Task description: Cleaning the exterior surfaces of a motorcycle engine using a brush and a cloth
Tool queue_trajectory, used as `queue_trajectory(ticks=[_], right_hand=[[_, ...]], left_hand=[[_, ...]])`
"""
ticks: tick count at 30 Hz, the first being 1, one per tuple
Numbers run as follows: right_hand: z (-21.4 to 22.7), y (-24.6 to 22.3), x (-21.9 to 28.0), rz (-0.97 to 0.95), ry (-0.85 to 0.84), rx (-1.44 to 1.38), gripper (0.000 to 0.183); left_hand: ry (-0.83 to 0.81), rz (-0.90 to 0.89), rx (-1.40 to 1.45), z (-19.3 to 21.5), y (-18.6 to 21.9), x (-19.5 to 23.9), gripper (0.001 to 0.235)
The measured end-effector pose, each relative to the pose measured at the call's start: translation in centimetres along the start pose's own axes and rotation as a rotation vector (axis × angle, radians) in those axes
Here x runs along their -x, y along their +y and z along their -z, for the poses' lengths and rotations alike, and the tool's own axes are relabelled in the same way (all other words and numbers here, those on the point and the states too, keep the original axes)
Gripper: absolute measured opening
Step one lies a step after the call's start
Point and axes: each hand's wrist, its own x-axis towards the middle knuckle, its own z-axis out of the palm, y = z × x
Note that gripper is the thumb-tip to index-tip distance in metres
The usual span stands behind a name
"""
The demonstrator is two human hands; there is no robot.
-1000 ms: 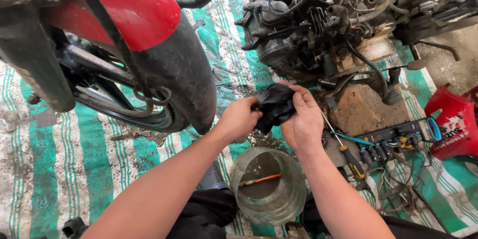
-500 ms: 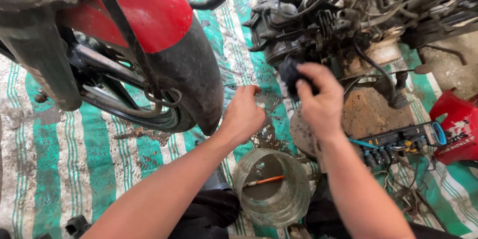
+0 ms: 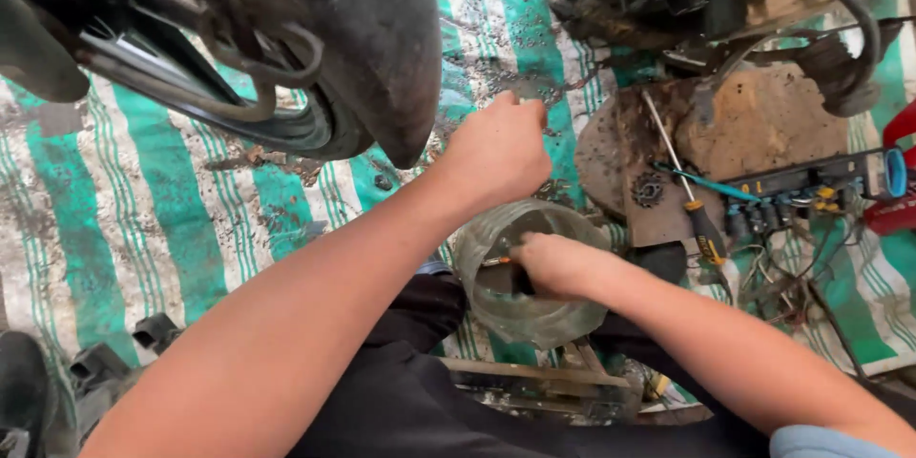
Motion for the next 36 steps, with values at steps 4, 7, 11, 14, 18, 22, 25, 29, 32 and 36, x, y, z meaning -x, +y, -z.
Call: queue_trajectory(ticks=[4,7,11,14,18,22,25,29,32,36], right_hand=[[-10.1,2.6,-5.1,-0.198,0.026,-0.043,0.075],[-15.7,4.3,-8.1,-0.260,0.235,0.139,0.062],[-13.0,4.5,-12.3,-0.302,0.178,0.238,0.029],[-11.5,2.2,-12.1,-0.308,0.189,0.134,0.032],[-9.0,0.2,-11.4,-0.296,0.136,-0.101,0.040],[-3.4,2.5,-3.4,-0.275,0.094,-0.243,0.046],[10.8,1.0,6.6,-0.162,0.056,-0.450,0.050],[22.8,1.5,14.5,-0.009,0.486,-0.516,0.043],[25.7,5.3,14.9,0.078,0.937,-0.271,0.036],[28.9,9.9,10.1,0.181,1.279,0.409,0.034]], left_hand=[[0.006,-0.027,0.010,-0.4,-0.6,0.1,0.046],[-0.007,-0.052,0.010,-0.7,-1.1,0.1,0.047],[-0.054,-0.095,-0.064,-0.2,-0.7,-0.3,0.044],[-0.089,-0.101,-0.074,-0.7,-0.7,-0.6,0.042],[-0.181,-0.053,-0.074,1.9,0.4,0.9,0.048],[-0.147,-0.064,-0.055,1.9,0.0,1.0,0.049],[-0.111,-0.062,-0.054,1.0,-0.7,-0.1,0.047],[-0.034,-0.067,0.080,2.4,0.0,0.5,0.053],[-0.015,-0.058,0.112,3.0,0.0,0.9,0.057],[0.004,-0.017,0.037,1.6,-1.1,0.6,0.056]])
